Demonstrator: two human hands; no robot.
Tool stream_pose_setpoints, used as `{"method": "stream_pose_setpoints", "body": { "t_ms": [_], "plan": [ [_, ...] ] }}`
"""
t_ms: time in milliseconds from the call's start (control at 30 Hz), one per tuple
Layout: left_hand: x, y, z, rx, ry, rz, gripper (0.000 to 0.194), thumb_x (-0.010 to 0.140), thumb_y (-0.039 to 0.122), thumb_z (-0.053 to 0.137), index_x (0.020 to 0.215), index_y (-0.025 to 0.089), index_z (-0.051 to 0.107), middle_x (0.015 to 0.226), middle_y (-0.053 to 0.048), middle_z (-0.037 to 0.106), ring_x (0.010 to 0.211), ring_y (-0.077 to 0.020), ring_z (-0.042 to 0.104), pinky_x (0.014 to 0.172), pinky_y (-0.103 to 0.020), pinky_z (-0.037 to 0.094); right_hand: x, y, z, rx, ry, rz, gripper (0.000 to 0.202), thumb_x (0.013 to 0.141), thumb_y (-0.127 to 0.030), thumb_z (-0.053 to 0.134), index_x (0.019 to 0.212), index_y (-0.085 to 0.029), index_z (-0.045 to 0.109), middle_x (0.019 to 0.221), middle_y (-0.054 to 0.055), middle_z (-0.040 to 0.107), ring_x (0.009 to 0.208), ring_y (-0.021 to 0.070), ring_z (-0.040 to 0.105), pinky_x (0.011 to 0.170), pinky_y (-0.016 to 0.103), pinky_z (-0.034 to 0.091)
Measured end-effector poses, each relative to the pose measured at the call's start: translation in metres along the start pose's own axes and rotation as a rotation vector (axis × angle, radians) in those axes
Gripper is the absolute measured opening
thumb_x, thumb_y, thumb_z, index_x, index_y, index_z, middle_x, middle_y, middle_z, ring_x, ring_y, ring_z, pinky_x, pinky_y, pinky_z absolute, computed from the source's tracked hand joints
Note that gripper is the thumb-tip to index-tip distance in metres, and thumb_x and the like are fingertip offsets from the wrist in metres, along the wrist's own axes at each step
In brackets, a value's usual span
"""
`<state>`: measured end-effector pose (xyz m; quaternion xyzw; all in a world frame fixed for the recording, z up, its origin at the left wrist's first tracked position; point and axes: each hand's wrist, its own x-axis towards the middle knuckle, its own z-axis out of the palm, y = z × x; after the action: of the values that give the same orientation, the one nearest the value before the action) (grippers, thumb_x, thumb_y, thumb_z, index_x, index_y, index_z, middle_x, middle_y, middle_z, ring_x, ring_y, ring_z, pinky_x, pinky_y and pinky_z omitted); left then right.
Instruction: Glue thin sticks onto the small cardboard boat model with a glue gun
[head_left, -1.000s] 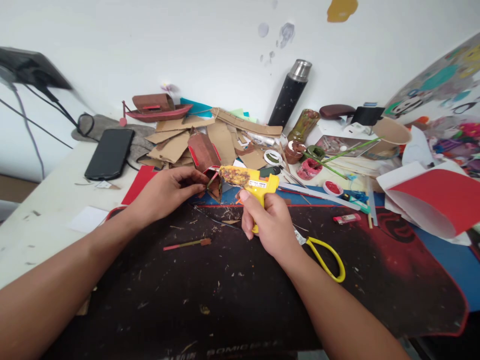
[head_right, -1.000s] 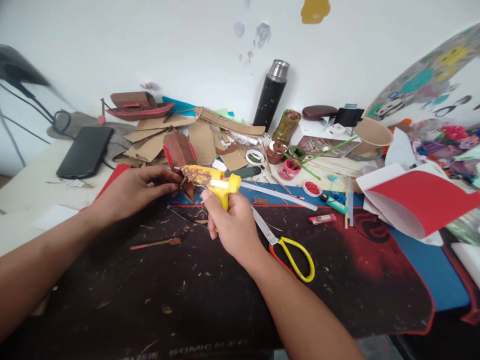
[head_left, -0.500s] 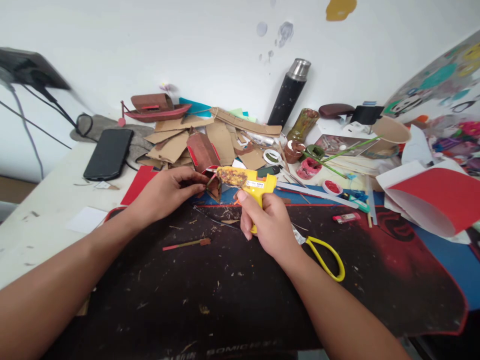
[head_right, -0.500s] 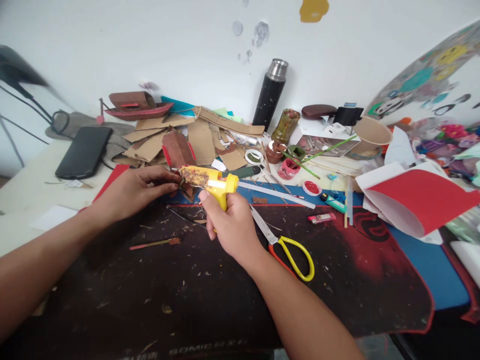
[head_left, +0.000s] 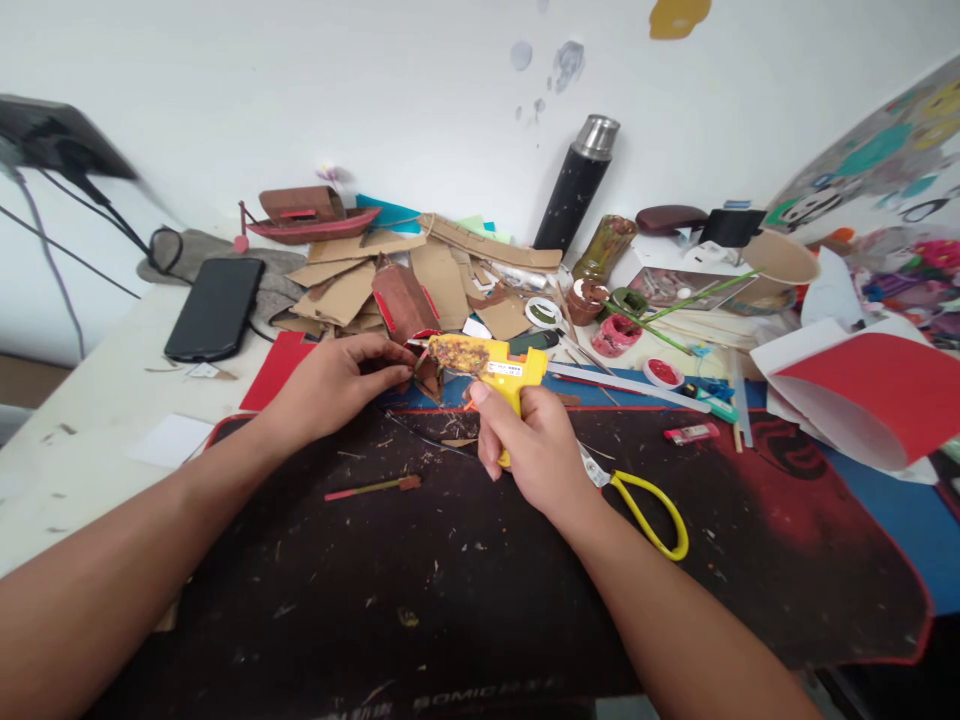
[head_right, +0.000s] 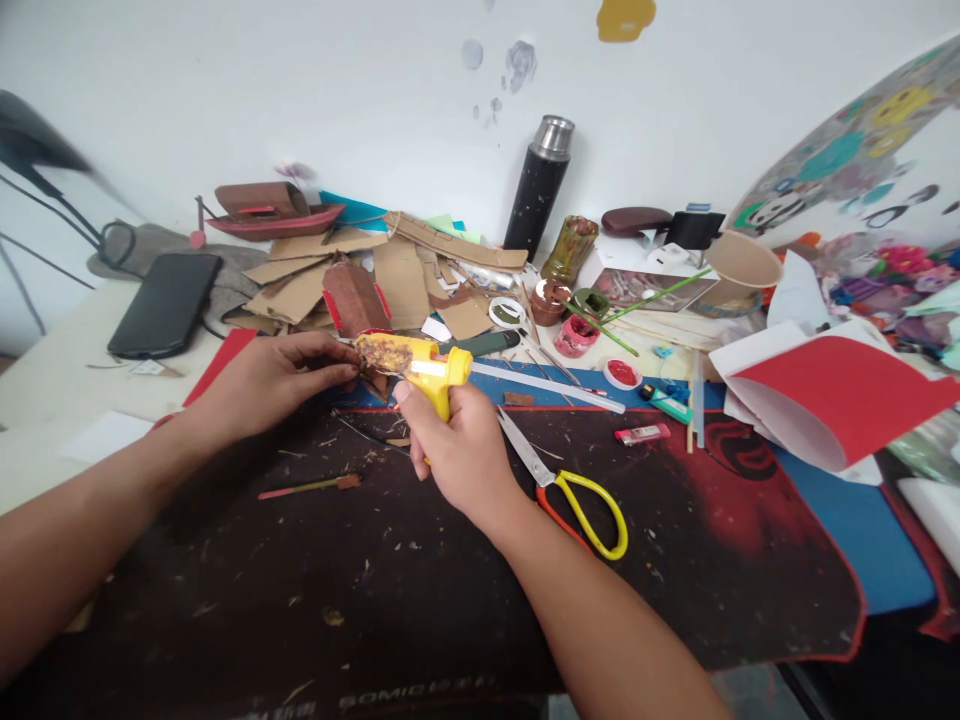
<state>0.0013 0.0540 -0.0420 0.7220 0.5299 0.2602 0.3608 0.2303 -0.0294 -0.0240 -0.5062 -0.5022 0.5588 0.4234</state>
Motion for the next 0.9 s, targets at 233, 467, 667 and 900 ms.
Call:
{"method": "stream_pose_setpoints", "body": {
  "t_ms": [233,467,667,900],
  "plan": [
    [0.001,0.002,0.001,-0.011,0.002,-0.016,0.037,0.082,0.056,0.072,0.095,0.024,0.082,0.093,-0.005,0.082,0.084,-0.0248,0.073,0.084,-0.037,0.06,0.0,-0.001,-0.001,-0.02,-0.005,0.0,0.057,0.098,-0.063,0.061,0.057,-0.025,0.049,0.041,-0.003,0.05,0.04,0.0101,0.047,0.048,0.026,0.042],
    [0.001,-0.001,0.001,0.014,-0.003,0.004,0.038,0.084,0.057,0.069,0.097,0.023,0.081,0.099,-0.005,0.083,0.09,-0.0269,0.074,0.092,-0.04,0.058,0.002,0.0,-0.001,-0.082,-0.033,-0.004,0.058,0.099,-0.063,0.059,0.057,-0.024,0.05,0.043,-0.002,0.051,0.044,0.0113,0.051,0.052,0.026,0.044],
    [0.001,-0.003,0.001,0.008,-0.019,0.01,0.032,0.084,0.049,0.068,0.1,0.024,0.08,0.106,-0.006,0.083,0.097,-0.0275,0.075,0.094,-0.042,0.058,0.002,0.013,-0.002,-0.23,-0.033,-0.058,0.044,0.093,-0.06,0.068,0.073,-0.02,0.065,0.067,0.001,0.066,0.061,0.0141,0.059,0.057,0.026,0.044],
    [0.002,-0.005,0.002,-0.033,-0.029,0.032,0.031,0.086,0.051,0.069,0.098,0.025,0.081,0.103,-0.005,0.083,0.093,-0.0259,0.075,0.095,-0.041,0.057,0.002,0.014,-0.009,-0.26,-0.102,-0.013,0.036,0.093,-0.056,0.072,0.09,-0.02,0.072,0.079,0.001,0.069,0.068,0.0159,0.059,0.062,0.027,0.044]
  ]
}}
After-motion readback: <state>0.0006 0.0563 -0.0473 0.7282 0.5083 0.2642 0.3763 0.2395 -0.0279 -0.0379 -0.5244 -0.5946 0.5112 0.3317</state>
